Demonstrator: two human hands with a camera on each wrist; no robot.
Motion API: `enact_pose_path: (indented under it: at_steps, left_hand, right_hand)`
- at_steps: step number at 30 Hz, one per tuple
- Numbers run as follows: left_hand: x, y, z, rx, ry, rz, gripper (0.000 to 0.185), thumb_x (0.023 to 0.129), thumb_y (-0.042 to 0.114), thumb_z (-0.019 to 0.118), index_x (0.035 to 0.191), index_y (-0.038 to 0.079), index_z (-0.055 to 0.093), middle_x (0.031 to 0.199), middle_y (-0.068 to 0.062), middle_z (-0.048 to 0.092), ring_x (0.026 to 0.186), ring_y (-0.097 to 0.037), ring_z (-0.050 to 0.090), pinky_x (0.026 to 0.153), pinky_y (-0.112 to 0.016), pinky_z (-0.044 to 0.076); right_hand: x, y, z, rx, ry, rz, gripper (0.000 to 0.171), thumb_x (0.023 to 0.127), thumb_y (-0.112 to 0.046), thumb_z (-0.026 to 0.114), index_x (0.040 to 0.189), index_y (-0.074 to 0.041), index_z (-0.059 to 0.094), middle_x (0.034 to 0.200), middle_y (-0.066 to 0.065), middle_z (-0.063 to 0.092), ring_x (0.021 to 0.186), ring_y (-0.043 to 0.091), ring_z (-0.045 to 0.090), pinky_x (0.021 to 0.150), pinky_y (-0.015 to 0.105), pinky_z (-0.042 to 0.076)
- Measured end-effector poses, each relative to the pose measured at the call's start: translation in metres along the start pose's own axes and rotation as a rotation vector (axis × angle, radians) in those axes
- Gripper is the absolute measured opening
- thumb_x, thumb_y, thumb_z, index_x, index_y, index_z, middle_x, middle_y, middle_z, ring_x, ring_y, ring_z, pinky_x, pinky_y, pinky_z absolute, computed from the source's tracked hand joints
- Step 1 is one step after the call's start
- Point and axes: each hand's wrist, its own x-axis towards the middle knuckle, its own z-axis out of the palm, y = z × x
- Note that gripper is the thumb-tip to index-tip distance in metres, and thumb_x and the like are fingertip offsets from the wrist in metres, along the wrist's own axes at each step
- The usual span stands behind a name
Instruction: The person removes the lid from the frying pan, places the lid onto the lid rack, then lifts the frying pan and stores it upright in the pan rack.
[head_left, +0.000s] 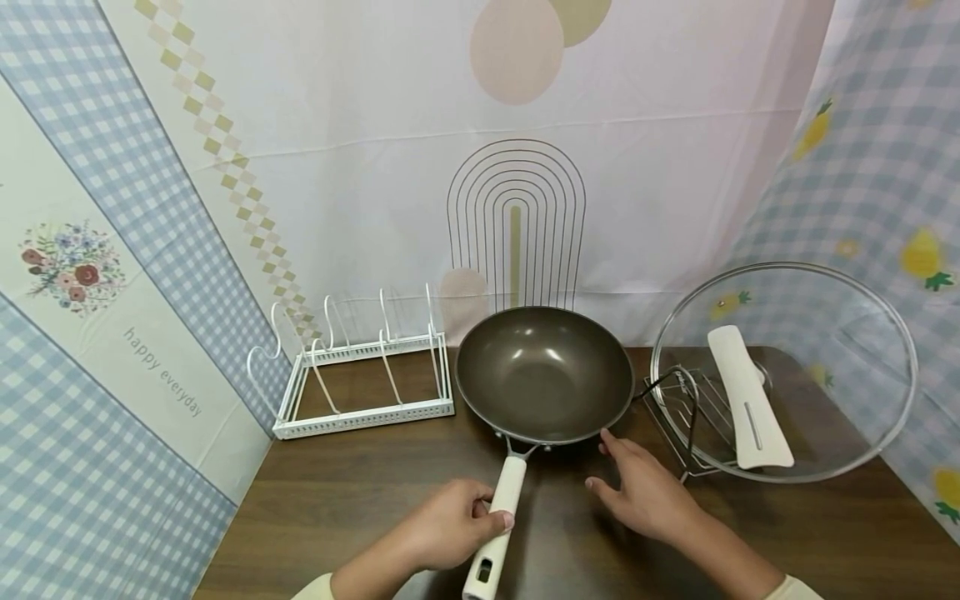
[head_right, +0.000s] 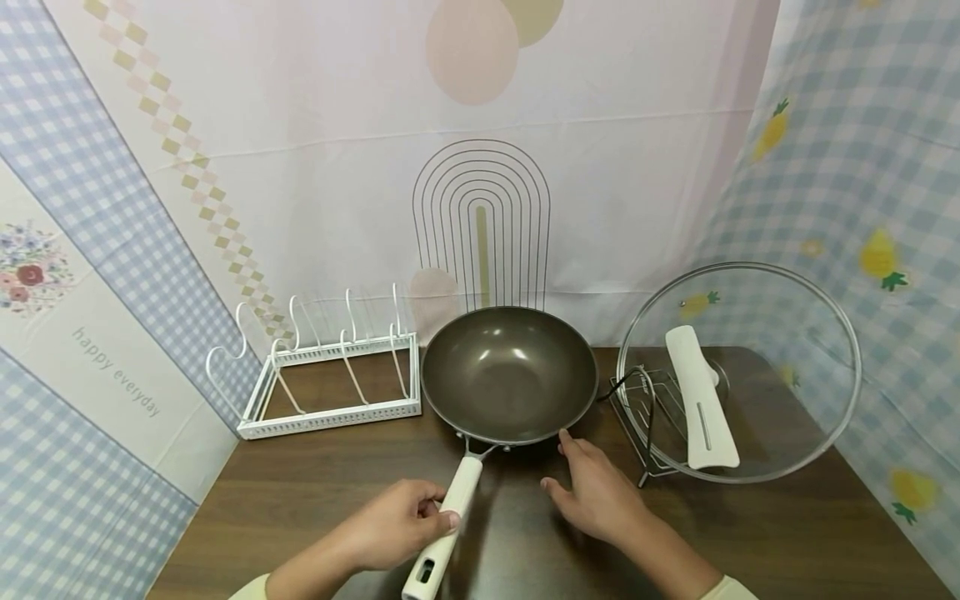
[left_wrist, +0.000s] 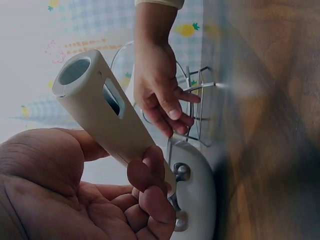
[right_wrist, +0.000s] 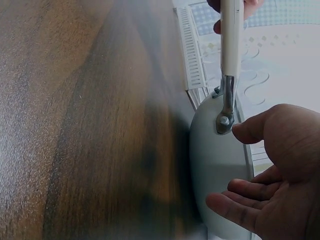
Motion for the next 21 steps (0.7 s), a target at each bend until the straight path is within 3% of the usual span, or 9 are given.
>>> enact_pose_path:
  at_steps: [7, 14, 21]
  left_hand:
    - [0.003, 0.001, 0.01, -0.044, 0.006, -0.001, 0.019, 0.095, 0.027, 0.073, 0.083, 0.015, 0.065, 0.052, 0.01, 0.046, 0.043, -0.003, 0.035, 0.043, -0.021, 0.027]
    - [0.005, 0.003, 0.018, -0.09, 0.014, -0.014, 0.02, 0.094, 0.029, 0.074, 0.083, 0.016, 0.065, 0.053, 0.009, 0.046, 0.044, -0.003, 0.035, 0.043, -0.021, 0.026]
    - [0.007, 0.005, 0.025, -0.075, 0.031, -0.013, 0.025, 0.094, 0.033, 0.075, 0.08, 0.017, 0.062, 0.053, 0.01, 0.044, 0.044, -0.003, 0.034, 0.043, -0.022, 0.027]
  right_hand:
    - [0.001, 0.001, 0.002, -0.01, 0.031, -0.003, 0.077, 0.091, -0.03, 0.077, 0.145, 0.014, 0.044, 0.127, 0.017, 0.066, 0.122, 0.04, 0.059, 0.1, 0.054, 0.048]
    - [0.002, 0.003, 0.0, 0.002, -0.003, 0.014, 0.078, 0.093, -0.032, 0.075, 0.146, 0.014, 0.043, 0.129, 0.018, 0.065, 0.123, 0.041, 0.058, 0.099, 0.056, 0.047]
    - [0.004, 0.003, 0.001, 0.007, 0.011, 0.008, 0.077, 0.092, -0.032, 0.076, 0.145, 0.015, 0.044, 0.128, 0.018, 0.065, 0.123, 0.041, 0.058, 0.099, 0.056, 0.047]
